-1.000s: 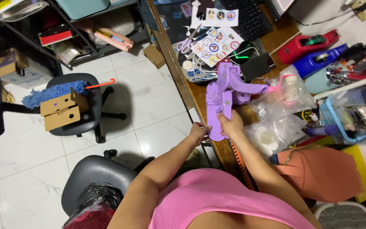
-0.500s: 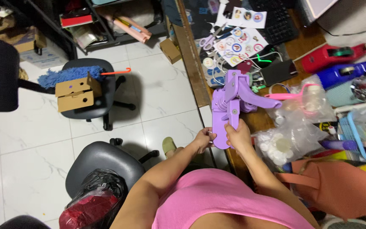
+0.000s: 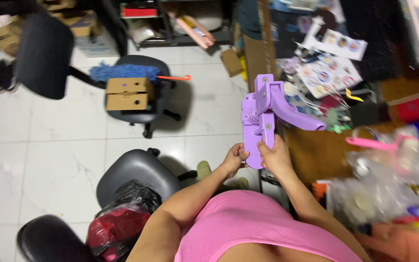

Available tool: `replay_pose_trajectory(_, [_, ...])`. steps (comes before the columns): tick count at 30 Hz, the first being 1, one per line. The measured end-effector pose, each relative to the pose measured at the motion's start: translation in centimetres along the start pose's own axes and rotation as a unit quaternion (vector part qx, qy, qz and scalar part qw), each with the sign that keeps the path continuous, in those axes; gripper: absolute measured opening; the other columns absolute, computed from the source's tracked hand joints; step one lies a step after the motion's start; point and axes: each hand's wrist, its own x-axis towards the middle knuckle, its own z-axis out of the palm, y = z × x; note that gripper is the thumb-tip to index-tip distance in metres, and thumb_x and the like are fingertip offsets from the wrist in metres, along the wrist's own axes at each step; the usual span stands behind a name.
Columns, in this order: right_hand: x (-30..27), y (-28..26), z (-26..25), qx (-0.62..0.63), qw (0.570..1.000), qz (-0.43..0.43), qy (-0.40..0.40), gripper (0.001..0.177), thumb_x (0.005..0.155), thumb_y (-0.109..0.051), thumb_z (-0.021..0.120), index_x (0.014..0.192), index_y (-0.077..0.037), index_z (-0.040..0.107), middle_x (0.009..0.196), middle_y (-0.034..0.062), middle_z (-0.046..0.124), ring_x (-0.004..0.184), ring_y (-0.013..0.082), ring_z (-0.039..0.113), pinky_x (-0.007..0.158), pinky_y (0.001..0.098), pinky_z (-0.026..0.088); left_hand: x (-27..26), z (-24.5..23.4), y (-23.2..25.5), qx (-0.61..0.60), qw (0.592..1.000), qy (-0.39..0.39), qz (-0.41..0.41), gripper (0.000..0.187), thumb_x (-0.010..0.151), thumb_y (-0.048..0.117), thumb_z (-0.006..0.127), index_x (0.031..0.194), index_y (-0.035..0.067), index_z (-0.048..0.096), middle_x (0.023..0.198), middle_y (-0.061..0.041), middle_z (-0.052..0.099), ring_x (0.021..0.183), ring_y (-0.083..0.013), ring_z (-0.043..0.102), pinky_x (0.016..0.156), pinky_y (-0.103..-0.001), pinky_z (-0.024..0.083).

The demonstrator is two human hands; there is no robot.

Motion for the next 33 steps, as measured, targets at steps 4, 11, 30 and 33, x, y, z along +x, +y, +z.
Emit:
replay_pose_trajectory(4, [2.2,-3.0,5.2,-0.027,0.999,-0.017,-0.026,0.017,0.09,-0.01,0.066,0.098,0.0,0.055,0.06,0.0059,0.054,0.042,0.0133,0.048,0.035,0.032,0.039,-0.7,-4.8,3.7,-0.023,0.999,0.029,0.036,0.029,0.102,0.014,0.058,0.131,0.014,0.054,0.106,0.002,0.067,0.093,-0.0105,0.063,0.079,-0.035,0.056])
replay_pose_trajectory(11, [6.9,-7.5,14.4,0.0,0.989,-0.042,-0.143,0.018,0.092,-0.01,0.065,0.102,-0.002,0.053,0.063,0.004,0.052,0.044,0.0111,0.046,0.036,0.0301,0.038,-1.3,-13.4,9.8,-0.07,0.987,0.091,0.109,0.029,0.103,0.014,0.058,0.132,0.013,0.054,0.104,0.002,0.067,0.089,-0.0108,0.063,0.079,-0.034,0.056])
replay_pose_trajectory(30, [19.8,-19.5,37.6,-0.16,0.886,-0.147,-0.409,0.016,0.091,-0.013,0.064,0.099,-0.002,0.056,0.062,0.005,0.055,0.041,0.0133,0.05,0.035,0.0307,0.041,1.2,-30.6,21.7,-0.238,0.883,0.28,0.293,0.033,0.102,0.01,0.055,0.135,0.006,0.051,0.116,-0.003,0.069,0.097,-0.0133,0.069,0.079,-0.032,0.061])
replay_pose_trajectory(33, [20.0,-21.0,40.4,-0.197,0.868,-0.158,-0.428,0.016,0.089,-0.013,0.065,0.098,-0.002,0.058,0.061,0.0071,0.055,0.041,0.0154,0.051,0.036,0.032,0.041,0.3,-32.4,22.6,-0.248,0.863,0.307,0.316,0.034,0.103,0.009,0.054,0.136,0.007,0.05,0.117,-0.003,0.068,0.097,-0.0123,0.068,0.078,-0.03,0.059])
